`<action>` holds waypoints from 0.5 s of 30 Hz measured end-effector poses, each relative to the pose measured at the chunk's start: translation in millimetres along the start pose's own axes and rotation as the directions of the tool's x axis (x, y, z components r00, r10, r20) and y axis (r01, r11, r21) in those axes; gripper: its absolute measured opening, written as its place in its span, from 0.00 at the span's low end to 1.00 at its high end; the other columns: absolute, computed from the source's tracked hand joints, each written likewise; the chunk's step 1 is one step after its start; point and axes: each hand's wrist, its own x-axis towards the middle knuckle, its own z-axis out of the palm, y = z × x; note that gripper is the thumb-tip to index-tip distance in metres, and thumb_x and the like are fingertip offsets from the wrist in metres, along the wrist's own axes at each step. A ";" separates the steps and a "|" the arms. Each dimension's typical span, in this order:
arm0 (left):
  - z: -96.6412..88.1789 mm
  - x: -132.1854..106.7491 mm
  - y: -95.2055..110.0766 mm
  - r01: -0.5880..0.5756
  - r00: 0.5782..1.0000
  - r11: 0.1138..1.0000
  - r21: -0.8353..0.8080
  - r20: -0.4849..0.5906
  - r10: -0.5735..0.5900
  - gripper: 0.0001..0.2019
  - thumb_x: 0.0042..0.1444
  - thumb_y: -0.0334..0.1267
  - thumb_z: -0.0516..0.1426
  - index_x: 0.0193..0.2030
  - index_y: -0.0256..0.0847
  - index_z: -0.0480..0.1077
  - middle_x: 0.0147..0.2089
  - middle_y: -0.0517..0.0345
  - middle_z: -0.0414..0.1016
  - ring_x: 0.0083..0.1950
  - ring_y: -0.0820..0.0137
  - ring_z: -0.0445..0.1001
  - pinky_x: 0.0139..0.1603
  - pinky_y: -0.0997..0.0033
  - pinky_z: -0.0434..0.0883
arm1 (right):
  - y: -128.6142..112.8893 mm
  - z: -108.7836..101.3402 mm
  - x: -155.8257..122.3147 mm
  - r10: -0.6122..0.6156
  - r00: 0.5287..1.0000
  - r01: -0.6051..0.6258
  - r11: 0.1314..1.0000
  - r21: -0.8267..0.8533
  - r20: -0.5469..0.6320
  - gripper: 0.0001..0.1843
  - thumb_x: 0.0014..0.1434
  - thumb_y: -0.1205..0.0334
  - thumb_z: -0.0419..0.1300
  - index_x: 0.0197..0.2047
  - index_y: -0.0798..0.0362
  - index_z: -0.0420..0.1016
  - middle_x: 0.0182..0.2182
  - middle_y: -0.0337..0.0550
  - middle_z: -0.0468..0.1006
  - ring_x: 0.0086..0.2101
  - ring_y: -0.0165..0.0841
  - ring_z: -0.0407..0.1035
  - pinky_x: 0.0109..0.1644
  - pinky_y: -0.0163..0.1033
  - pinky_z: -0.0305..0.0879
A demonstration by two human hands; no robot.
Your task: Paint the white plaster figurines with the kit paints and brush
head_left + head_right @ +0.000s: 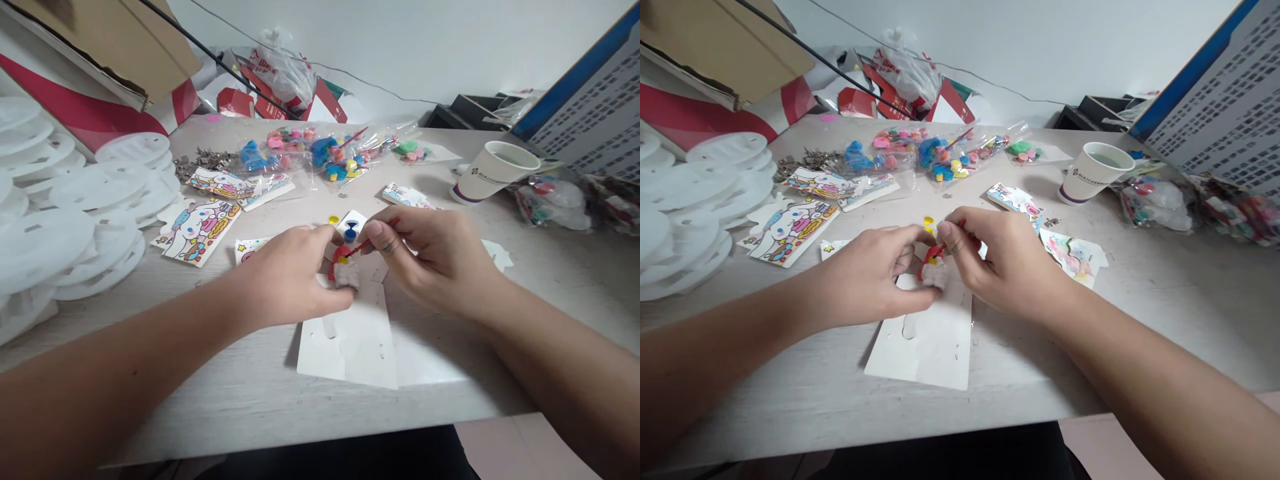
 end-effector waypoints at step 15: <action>-2.9 -2.1 1.8 -0.012 1.000 1.000 0.007 0.005 0.012 0.17 0.46 0.47 0.62 0.42 0.45 0.69 0.32 0.61 0.68 0.31 0.70 0.67 0.27 0.69 0.59 | 3.3 3.0 1.0 0.005 0.999 -0.006 0.999 0.036 0.033 0.14 0.67 0.57 0.56 0.35 0.54 0.77 0.25 0.40 0.77 0.24 0.28 0.64 0.28 0.37 0.57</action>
